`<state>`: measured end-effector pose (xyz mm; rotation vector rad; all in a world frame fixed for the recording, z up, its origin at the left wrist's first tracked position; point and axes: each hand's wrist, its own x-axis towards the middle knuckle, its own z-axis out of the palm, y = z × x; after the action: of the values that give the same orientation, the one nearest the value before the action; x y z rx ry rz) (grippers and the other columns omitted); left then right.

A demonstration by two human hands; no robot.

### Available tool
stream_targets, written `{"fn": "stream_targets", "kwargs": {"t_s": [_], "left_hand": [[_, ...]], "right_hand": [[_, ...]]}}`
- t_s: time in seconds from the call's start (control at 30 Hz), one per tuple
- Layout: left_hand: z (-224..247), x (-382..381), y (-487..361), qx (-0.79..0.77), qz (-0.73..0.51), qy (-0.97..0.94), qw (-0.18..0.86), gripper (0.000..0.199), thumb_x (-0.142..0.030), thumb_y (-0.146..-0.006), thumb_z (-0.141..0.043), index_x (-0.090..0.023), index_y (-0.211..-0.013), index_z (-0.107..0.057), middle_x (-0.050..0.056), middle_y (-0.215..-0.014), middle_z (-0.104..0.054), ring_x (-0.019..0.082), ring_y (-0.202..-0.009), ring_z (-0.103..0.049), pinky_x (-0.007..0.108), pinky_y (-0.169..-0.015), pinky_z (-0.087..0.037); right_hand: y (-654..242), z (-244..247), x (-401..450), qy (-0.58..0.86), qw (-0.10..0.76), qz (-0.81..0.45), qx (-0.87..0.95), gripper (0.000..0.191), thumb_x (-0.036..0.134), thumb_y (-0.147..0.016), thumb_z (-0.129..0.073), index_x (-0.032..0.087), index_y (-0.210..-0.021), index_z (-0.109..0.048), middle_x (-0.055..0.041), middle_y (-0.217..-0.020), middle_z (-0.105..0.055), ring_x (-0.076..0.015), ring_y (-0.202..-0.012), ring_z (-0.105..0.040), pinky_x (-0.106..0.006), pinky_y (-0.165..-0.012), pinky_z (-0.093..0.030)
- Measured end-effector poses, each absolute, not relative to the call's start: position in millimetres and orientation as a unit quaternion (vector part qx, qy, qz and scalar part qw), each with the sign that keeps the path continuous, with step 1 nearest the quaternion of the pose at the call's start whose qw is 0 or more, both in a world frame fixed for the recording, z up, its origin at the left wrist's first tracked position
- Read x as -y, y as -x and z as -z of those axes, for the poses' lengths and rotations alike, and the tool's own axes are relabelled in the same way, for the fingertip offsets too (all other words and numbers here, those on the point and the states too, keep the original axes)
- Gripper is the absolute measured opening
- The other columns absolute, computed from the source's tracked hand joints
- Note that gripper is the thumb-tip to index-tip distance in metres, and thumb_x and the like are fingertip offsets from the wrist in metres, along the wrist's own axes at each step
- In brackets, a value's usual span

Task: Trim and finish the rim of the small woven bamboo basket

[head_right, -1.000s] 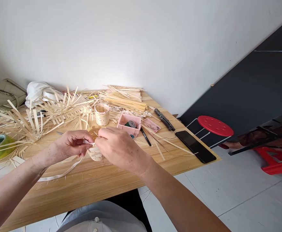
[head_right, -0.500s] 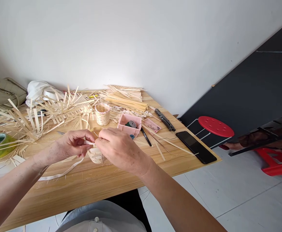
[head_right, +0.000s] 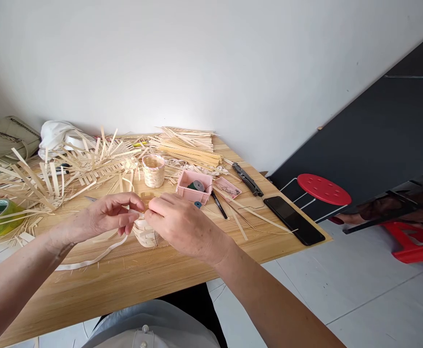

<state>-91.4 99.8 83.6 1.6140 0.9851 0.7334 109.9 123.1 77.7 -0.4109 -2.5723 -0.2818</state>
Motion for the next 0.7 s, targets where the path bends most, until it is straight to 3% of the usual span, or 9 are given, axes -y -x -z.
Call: {"fn": "stream_targets", "kwargs": {"t_s": [0.23, 0.7], "left_hand": [[-76.7, -100.7, 92.1, -0.418, -0.330, -0.665, 0.524, 0.021, -0.035, -0.080, -0.057, -0.014, -0.080, -0.056, -0.005, -0.059, -0.049, 0.005, -0.046, -0.049, 0.015, -0.043, -0.040], [-75.0, -100.6, 90.9, -0.434, -0.355, -0.646, 0.518, 0.016, -0.030, -0.073, -0.063, -0.014, -0.076, -0.065, -0.004, -0.055, -0.052, 0.005, -0.044, -0.047, 0.015, -0.042, -0.040]], "right_hand": [[-110.0, -77.5, -121.7, 0.144, 0.263, 0.115, 0.947, 0.028, 0.003, -0.087, -0.040, 0.011, -0.073, -0.063, -0.0028, -0.069, -0.052, -0.0138, -0.065, -0.039, -0.028, -0.061, -0.033], [-110.1, -75.5, -122.8, 0.127, 0.279, 0.137, 0.942, 0.029, 0.003, -0.089, -0.038, 0.012, -0.074, -0.061, -0.0016, -0.066, -0.050, -0.0133, -0.064, -0.040, -0.027, -0.059, -0.033]]}}
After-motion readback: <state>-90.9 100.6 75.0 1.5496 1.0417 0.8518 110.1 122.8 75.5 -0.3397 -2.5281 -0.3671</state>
